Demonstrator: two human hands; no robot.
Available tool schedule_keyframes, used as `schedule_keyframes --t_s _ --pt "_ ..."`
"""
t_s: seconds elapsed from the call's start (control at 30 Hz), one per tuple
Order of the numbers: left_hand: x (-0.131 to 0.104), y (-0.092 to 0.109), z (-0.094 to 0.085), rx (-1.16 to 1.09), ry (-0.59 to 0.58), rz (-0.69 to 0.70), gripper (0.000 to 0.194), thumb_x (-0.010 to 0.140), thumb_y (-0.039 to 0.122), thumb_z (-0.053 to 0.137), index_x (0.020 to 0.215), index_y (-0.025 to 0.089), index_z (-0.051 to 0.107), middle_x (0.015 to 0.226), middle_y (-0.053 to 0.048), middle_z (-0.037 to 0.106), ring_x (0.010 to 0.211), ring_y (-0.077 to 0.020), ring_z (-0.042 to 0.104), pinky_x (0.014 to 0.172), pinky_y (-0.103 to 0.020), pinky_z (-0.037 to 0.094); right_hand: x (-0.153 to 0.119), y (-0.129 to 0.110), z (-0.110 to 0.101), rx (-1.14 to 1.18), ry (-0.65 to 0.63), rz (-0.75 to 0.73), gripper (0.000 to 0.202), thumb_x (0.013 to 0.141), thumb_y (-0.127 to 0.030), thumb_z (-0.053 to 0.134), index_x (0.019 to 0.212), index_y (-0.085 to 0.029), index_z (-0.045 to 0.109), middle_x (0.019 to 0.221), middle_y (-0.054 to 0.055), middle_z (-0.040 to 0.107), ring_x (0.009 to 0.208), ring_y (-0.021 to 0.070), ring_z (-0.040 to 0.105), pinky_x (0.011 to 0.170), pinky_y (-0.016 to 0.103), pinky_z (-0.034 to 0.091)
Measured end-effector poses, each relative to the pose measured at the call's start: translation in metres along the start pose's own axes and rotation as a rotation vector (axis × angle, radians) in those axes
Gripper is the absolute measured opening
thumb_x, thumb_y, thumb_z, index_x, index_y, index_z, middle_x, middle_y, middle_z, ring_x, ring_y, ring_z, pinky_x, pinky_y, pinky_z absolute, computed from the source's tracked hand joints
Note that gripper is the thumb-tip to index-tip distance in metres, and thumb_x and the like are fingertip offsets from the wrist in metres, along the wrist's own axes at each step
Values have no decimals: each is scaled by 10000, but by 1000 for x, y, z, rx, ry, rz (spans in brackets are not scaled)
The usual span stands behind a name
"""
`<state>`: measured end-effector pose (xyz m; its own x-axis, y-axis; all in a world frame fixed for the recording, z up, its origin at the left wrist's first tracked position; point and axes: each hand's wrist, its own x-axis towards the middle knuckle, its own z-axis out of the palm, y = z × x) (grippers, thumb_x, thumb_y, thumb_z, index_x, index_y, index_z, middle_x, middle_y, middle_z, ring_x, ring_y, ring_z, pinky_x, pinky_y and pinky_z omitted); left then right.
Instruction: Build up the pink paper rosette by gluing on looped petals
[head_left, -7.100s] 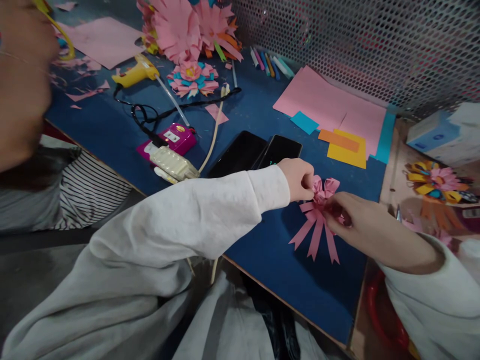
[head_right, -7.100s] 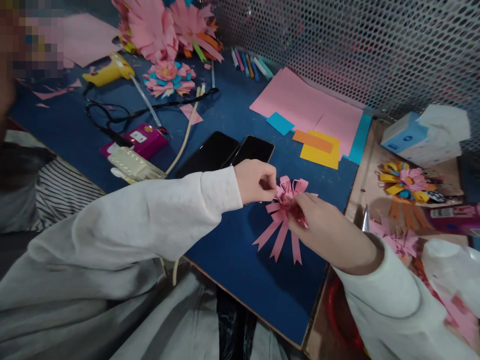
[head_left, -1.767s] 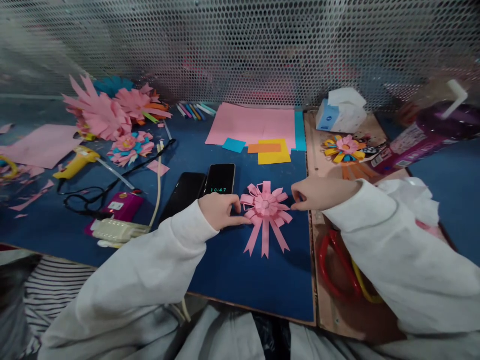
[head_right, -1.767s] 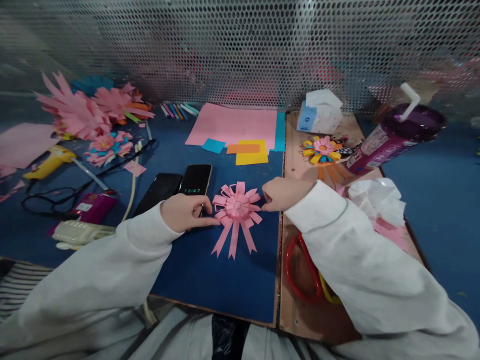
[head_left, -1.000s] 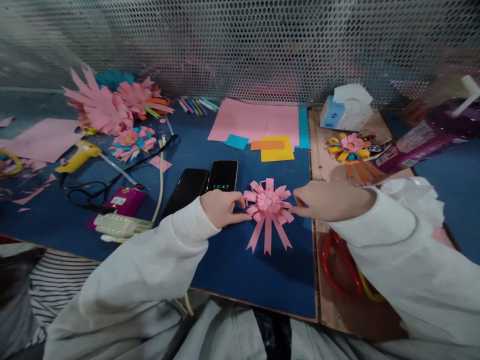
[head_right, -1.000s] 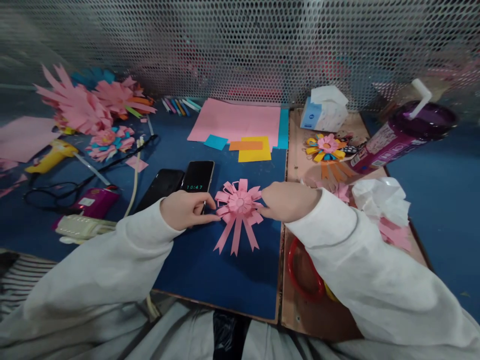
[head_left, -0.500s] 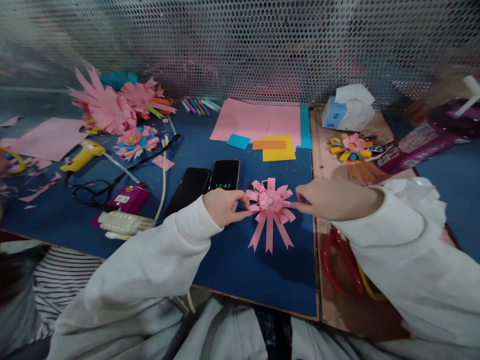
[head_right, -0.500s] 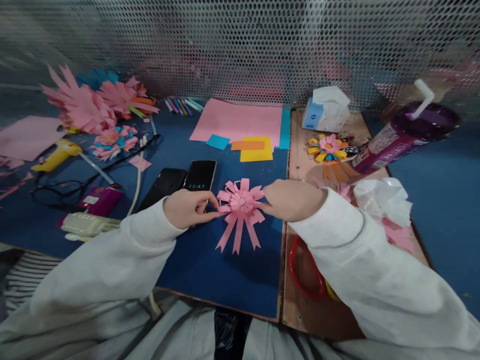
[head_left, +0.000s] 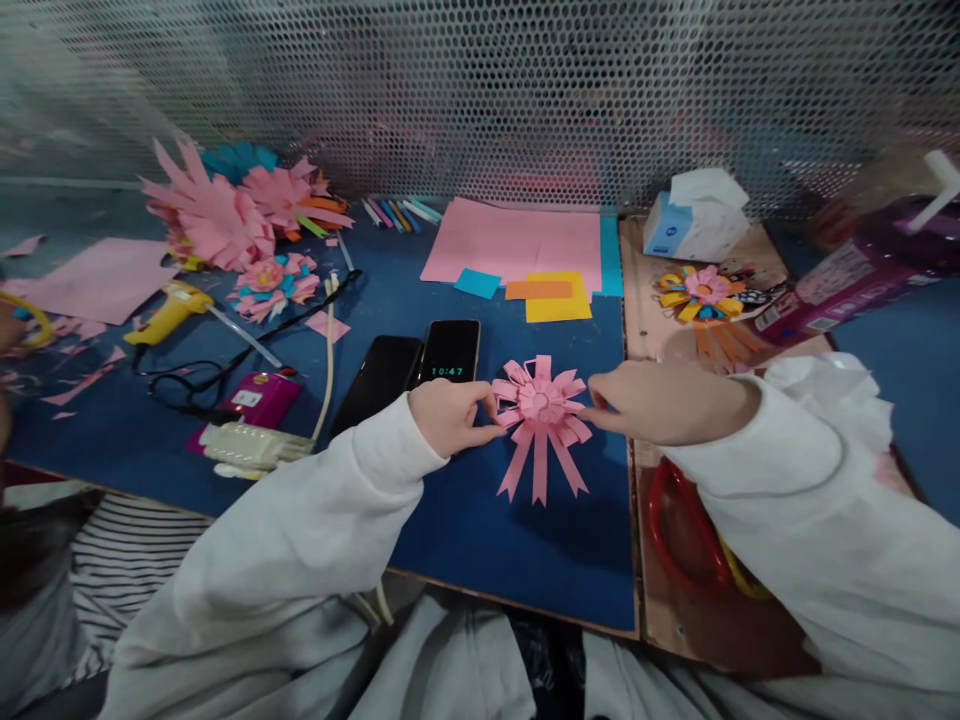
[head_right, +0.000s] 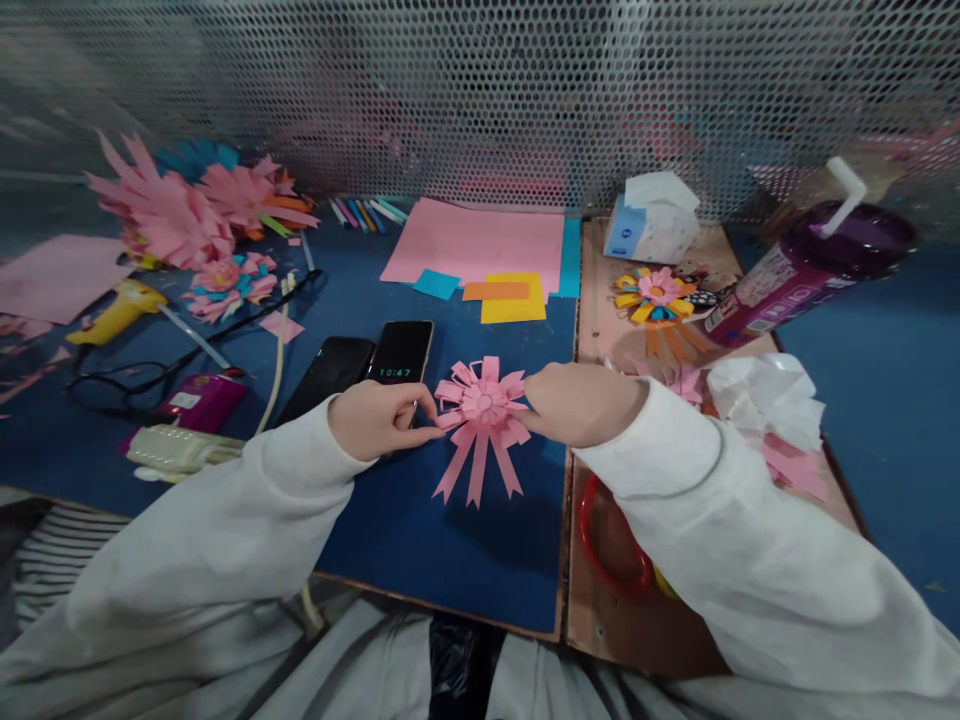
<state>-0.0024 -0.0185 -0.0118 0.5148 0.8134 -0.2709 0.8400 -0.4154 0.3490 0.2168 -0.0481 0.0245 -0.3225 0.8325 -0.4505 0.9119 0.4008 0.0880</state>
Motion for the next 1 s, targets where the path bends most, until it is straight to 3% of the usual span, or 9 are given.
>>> schedule_keyframes --t_s 0.13,0.33,0.47,0.73,0.87,1.0 --pt "-1 -2 1 -8 5 17 262 677 389 722 754 171 598 383 102 454 414 -80 474 510 -198 312 -1 0 0 -4 8 9 400 909 -431 366 871 -158 655 828 130 695 763 275 667 525 312 404" --pt "1 -2 -4 13 93 -90 277 825 414 553 724 168 629 420 52 529 468 -104 524 547 -219 344 -2 0 -2 -2 4 11 407 913 -429 360 890 -150 654 835 135 692 760 277 668 533 318 403" --pt "7 -1 -5 6 38 -130 277 814 408 569 710 166 656 398 43 517 484 -123 540 565 -232 366 -4 1 0 -11 24 17 404 910 -431 356 890 -154 649 830 133 689 748 282 666 527 318 390" --pt "9 0 2 -63 78 -123 252 791 402 585 770 164 667 380 52 506 485 -127 555 569 -225 392 0 -15 -3 -34 240 49 306 914 -298 340 1053 -172 582 728 110 663 738 266 663 512 282 335" --pt "10 0 5 -82 88 -103 214 783 370 584 720 174 641 371 62 503 459 -117 543 549 -217 386 3 -22 0 -36 198 -32 307 913 -310 357 1023 -146 592 753 134 671 718 263 666 512 283 350" --pt "9 -1 5 -109 122 -65 210 790 349 572 682 175 615 356 64 491 447 -114 539 540 -216 384 6 -20 4 -5 187 -7 308 910 -313 361 1029 -156 597 812 154 679 745 270 666 540 301 380"
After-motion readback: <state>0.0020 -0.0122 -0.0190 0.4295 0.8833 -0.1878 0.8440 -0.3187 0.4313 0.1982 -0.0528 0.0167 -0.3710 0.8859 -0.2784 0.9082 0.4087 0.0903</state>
